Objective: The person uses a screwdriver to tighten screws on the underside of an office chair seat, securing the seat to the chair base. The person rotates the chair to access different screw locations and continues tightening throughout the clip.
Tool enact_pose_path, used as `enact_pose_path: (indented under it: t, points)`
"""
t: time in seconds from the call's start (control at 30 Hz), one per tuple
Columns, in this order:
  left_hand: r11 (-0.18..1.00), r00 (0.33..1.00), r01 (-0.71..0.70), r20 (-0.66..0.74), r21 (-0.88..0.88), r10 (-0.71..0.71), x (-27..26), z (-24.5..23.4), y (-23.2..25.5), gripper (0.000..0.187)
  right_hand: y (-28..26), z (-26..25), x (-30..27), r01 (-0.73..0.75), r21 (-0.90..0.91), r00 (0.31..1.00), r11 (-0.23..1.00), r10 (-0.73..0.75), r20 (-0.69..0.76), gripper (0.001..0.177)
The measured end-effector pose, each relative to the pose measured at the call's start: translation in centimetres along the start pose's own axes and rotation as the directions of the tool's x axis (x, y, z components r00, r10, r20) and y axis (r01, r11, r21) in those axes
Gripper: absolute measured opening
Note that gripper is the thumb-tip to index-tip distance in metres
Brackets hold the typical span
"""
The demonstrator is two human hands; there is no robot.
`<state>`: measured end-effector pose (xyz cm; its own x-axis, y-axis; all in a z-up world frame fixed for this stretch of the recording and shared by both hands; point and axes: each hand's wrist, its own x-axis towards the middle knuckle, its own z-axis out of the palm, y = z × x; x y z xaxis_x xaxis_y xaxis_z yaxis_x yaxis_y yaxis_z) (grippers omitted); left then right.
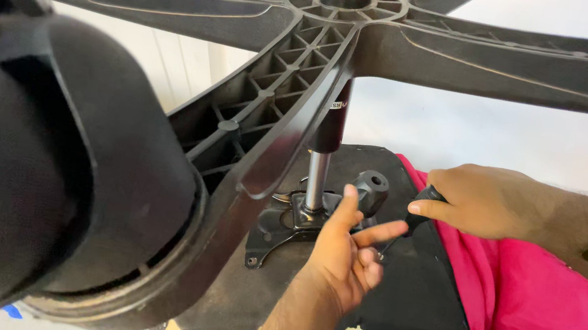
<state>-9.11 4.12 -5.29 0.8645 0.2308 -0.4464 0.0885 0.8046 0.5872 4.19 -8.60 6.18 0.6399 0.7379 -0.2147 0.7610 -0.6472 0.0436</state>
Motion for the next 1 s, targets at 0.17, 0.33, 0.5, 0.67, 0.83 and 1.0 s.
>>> enact_pose_path:
  t: [0.17,0.33,0.5,0.67,0.83,1.0]
  points:
    - [0.993,0.999,-0.042,-0.02,-0.113,0.04,1.2,-0.5,0.0,0.084,-0.2,0.2,0.2,-0.03,-0.013,0.999,0.999,0.03,0.02,0.055]
    - [0.919,0.976,-0.191,-0.031,0.345,0.214,2.9,1.7,-0.8,0.071,0.2,0.3,0.7,-0.014,-0.048,1.0,0.999,0.013,-0.019,0.058]
    - [0.601,0.93,-0.317,0.116,0.734,0.349,2.5,4.0,-0.9,0.063,0.7,0.6,0.9,-0.022,-0.038,0.999,0.999,0.021,-0.027,0.058]
    - [0.47,0.938,-0.303,0.171,0.829,0.302,1.5,4.6,-0.7,0.06,1.0,0.5,0.7,0.018,-0.007,0.998,1.0,-0.019,-0.063,0.054]
    - [0.254,0.908,-0.331,0.234,0.909,0.347,1.0,3.6,-1.6,0.059,1.3,-0.6,0.4,0.019,-0.104,1.0,0.994,-0.017,0.021,0.053]
    - [-0.257,0.99,-0.007,0.043,0.966,0.136,0.4,1.4,-3.6,0.09,1.0,-1.0,0.4,0.083,-0.142,0.996,0.986,-0.077,0.047,0.049]
